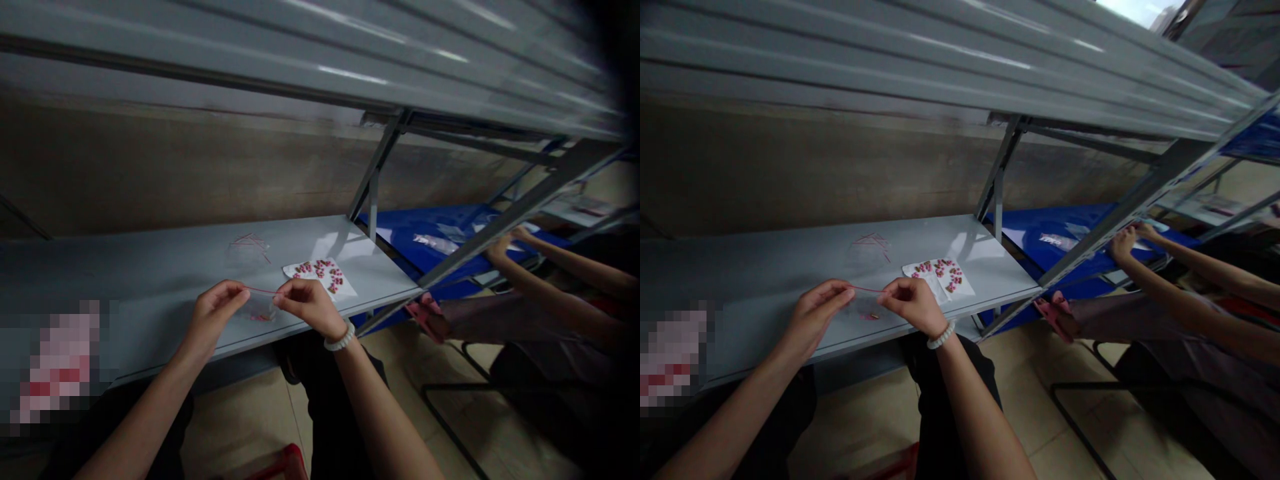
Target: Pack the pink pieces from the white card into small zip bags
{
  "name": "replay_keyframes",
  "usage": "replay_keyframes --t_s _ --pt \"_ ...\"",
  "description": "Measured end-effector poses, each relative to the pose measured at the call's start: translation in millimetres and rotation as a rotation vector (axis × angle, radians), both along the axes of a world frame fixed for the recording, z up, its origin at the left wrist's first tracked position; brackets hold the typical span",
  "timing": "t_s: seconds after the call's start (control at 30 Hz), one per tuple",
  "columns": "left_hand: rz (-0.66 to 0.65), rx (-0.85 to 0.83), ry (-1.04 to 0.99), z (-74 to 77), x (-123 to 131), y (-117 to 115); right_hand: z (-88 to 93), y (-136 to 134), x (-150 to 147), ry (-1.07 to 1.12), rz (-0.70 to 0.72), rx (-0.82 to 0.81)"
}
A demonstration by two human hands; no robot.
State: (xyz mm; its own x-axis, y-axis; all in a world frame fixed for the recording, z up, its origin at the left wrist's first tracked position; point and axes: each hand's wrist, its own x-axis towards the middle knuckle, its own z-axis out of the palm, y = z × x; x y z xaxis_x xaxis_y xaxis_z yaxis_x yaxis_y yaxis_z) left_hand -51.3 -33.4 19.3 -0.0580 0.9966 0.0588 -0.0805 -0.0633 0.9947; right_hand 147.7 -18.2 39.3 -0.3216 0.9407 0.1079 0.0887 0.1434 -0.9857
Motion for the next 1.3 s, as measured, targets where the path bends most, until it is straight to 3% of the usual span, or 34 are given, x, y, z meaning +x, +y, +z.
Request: replay_keyframes --t_s 0.3,0.57,0.73,0.9,0.97,1.3 --pt "0.051 -0.017 -0.094 4.1 -1.5 -3.4 1.7 0.0 -9.0 0.154 0.04 -0.035" --pt "0.036 0.013 -0.054 4.5 -0.8 -4.5 7.7 -0.3 -12.8 0.119 -0.048 0.131" --pt "-0.086 0.15 0.095 14.6 -9.6 -6.4 7.0 -0.8 -10.2 0.048 0.014 0.197" --pt "-0.141 0.484 0.543 23.8 -10.8 -10.3 8.0 -3.8 -11.6 -0.126 0.097 0.376" --pt "-0.135 0.557 0.613 24.2 -7.7 -11.6 9.0 -5.0 -13.4 -0.143 0.124 0.417" --pt "-0.189 0.542 0.659 24.8 -5.0 -12.3 10.4 -6.5 -17.6 -0.196 0.137 0.455"
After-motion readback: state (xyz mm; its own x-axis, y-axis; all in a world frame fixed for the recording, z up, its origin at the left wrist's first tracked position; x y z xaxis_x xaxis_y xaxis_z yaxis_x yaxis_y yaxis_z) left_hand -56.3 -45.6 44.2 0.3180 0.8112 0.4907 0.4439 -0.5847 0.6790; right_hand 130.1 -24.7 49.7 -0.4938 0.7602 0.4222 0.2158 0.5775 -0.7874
